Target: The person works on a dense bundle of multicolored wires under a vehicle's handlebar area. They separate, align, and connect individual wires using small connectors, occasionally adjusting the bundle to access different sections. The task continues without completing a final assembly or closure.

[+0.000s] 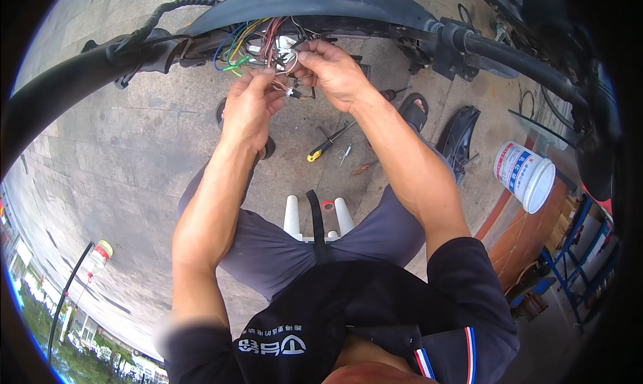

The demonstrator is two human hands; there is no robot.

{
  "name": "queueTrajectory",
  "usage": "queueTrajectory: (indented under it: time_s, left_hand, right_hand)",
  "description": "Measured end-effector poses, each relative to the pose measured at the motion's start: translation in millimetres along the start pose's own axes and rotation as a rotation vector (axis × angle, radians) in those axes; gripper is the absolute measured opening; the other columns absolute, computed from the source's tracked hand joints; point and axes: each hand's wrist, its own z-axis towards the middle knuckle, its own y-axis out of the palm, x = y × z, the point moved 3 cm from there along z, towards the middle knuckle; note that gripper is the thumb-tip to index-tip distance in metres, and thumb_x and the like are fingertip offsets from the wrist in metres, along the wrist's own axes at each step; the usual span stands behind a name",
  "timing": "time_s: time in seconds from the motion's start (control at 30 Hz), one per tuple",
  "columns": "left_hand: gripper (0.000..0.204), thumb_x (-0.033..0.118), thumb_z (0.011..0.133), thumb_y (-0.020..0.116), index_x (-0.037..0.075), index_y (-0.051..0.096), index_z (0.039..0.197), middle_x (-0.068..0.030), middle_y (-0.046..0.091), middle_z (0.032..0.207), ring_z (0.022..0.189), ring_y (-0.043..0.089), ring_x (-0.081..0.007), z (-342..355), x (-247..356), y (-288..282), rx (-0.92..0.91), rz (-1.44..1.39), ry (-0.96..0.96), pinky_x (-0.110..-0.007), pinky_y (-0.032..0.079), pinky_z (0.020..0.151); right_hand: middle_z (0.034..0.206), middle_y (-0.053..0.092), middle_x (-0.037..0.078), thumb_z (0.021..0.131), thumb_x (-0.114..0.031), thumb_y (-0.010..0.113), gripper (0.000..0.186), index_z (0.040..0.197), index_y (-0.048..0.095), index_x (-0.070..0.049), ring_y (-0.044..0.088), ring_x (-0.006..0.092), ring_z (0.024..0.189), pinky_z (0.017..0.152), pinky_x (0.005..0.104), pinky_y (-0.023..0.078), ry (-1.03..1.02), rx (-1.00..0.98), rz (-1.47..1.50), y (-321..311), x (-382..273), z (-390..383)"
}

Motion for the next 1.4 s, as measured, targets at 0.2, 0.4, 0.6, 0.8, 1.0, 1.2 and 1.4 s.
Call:
queueTrajectory:
  time_s: [0.2,0.4,0.6,0.8,1.0,1.2,1.4]
  left_hand:
    - [0.017,0.012,0.086,0.057,0.008,0.053,0.102,-0.004,0.063,0.087,0.07,0.058,-0.0091,-10,-7,10,0.016,0.088,0.03,-0.023,0.047,0.063]
    - [0.014,0.01,0.086,0.055,0.008,0.055,0.1,-0.0032,0.062,0.085,0.07,0.06,-0.0117,-4,-4,6,0.008,0.099,0.028,-0.024,0.047,0.063]
    - [0.013,0.01,0.087,0.052,0.006,0.056,0.099,-0.0043,0.06,0.085,0.076,0.062,-0.0171,-5,-5,9,-0.033,0.05,0.022,-0.026,0.047,0.063]
    - [0.022,0.019,0.092,0.046,0.004,0.055,0.105,-0.0064,0.06,0.089,0.079,0.062,-0.0197,-7,-4,10,-0.029,-0.023,-0.023,-0.03,0.047,0.067]
    - [0.025,0.02,0.093,0.041,0.005,0.049,0.112,-0.0084,0.06,0.093,0.078,0.061,-0.0206,-9,-2,10,-0.003,-0.078,0.027,-0.032,0.047,0.068]
    - [0.019,0.016,0.091,0.043,0.005,0.046,0.106,-0.0098,0.061,0.092,0.075,0.061,-0.0188,-11,-3,11,0.036,-0.157,0.082,-0.032,0.046,0.068]
    - [0.017,0.013,0.091,0.042,0.005,0.046,0.105,-0.0099,0.063,0.091,0.075,0.061,-0.0184,-12,-5,12,0.005,-0.149,0.087,-0.032,0.047,0.069]
  right_hand:
    - [0.086,0.061,0.0,0.089,-0.014,0.054,0.016,0.103,0.055,-0.006,0.051,0.0074,0.075,0.064,0.0223,0.041,0.004,0.043,-0.026,0,-2,-5]
    - [0.079,0.059,-0.002,0.089,-0.014,0.055,0.014,0.1,0.058,-0.007,0.048,0.0049,0.066,0.057,0.0196,0.04,-0.061,0.062,-0.136,4,-6,-6]
    - [0.077,0.059,-0.002,0.089,-0.014,0.054,0.014,0.101,0.057,-0.006,0.049,0.0044,0.065,0.058,0.0194,0.041,-0.049,0.068,-0.113,6,-8,-7]
    - [0.078,0.059,-0.002,0.09,-0.015,0.053,0.015,0.102,0.056,-0.007,0.05,0.0048,0.066,0.059,0.0199,0.041,-0.023,0.06,-0.079,6,-9,-7]
    - [0.078,0.059,-0.002,0.09,-0.015,0.052,0.015,0.102,0.055,-0.007,0.05,0.0055,0.066,0.059,0.021,0.041,-0.029,0.049,-0.062,5,-8,-6]
    - [0.079,0.059,-0.001,0.09,-0.015,0.052,0.014,0.101,0.055,-0.007,0.05,0.0058,0.066,0.06,0.0216,0.042,-0.024,0.053,-0.01,5,-6,-5]
    - [0.082,0.061,0.0,0.09,-0.015,0.052,0.015,0.102,0.054,-0.007,0.051,0.0056,0.066,0.06,0.0212,0.042,-0.037,0.053,-0.01,5,-6,-3]
